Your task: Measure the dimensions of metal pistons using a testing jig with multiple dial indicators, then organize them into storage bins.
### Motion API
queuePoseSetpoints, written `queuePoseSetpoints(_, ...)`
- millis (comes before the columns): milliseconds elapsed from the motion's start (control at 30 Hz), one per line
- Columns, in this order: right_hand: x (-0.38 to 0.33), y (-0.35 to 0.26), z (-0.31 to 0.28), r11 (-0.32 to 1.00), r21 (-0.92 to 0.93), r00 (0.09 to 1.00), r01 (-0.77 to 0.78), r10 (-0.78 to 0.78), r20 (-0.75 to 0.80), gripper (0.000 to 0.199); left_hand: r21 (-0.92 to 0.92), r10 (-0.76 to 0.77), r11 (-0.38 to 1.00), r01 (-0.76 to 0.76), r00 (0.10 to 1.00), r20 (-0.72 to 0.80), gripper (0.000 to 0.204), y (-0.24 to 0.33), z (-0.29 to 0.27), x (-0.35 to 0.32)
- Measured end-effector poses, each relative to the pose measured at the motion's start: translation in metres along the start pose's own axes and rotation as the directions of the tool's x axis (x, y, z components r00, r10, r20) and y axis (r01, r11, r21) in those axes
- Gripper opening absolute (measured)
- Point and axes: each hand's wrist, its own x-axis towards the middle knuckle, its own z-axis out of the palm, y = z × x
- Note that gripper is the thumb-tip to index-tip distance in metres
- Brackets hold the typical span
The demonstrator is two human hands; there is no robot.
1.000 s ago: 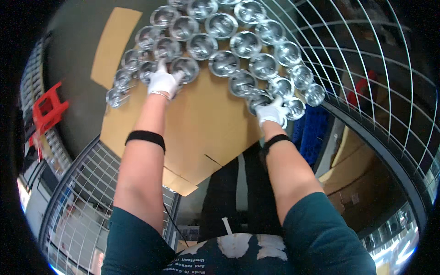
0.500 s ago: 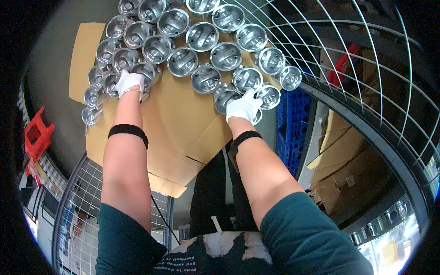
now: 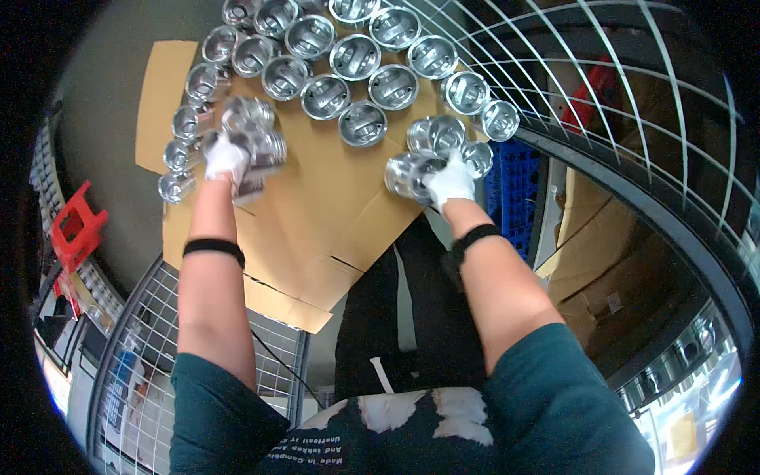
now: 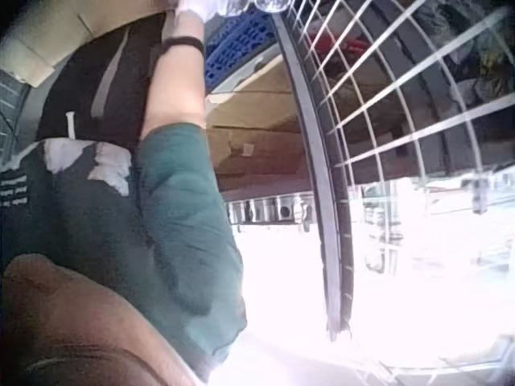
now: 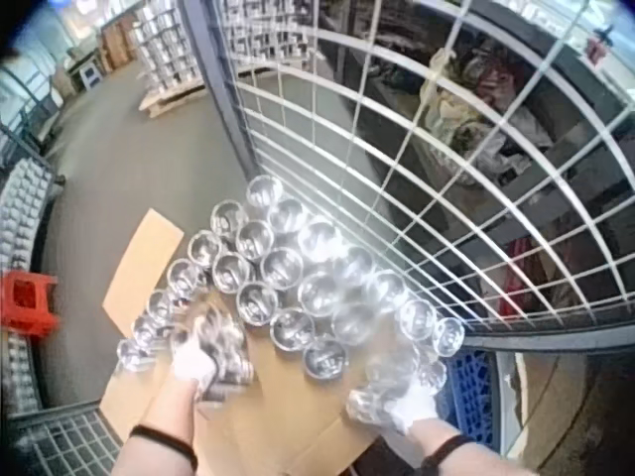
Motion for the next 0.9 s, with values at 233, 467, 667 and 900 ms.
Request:
queuePoseSetpoints(233,-0.147,0.058,-0.105,0.968,0.237,0.967,0.079,-0.132,0.219,0.058,-0.701,0.152,0.650,0.292,0.854,0.497,0.040,0.031,-0.029,-0.242)
queuePoseSetpoints(467,-0.374,0.090,-0.212,0.473,0.880,0.938,0.049,-0.325,0.123,0.065,-0.666,0.159,0.478,0.573,0.689,0.707,0.056,-0.016,-0.040,-0.397)
queuePoseSetpoints(667,-0.529,0.186,-0.278,0.513,0.724,0.887,0.461,-0.243,-0.392,0.069,-0.698,0.317,0.623,0.354,0.701,0.639,0.050,0.037,-0.124,-0.442)
queuePoseSetpoints(900,-0.634,0.316,-0.364,0.666,0.624,0.726,0.409,0.177,-0.665,0.059,-0.753,0.436,0.592,0.286,0.672,0.598,0.042,0.140,-0.185,-0.523)
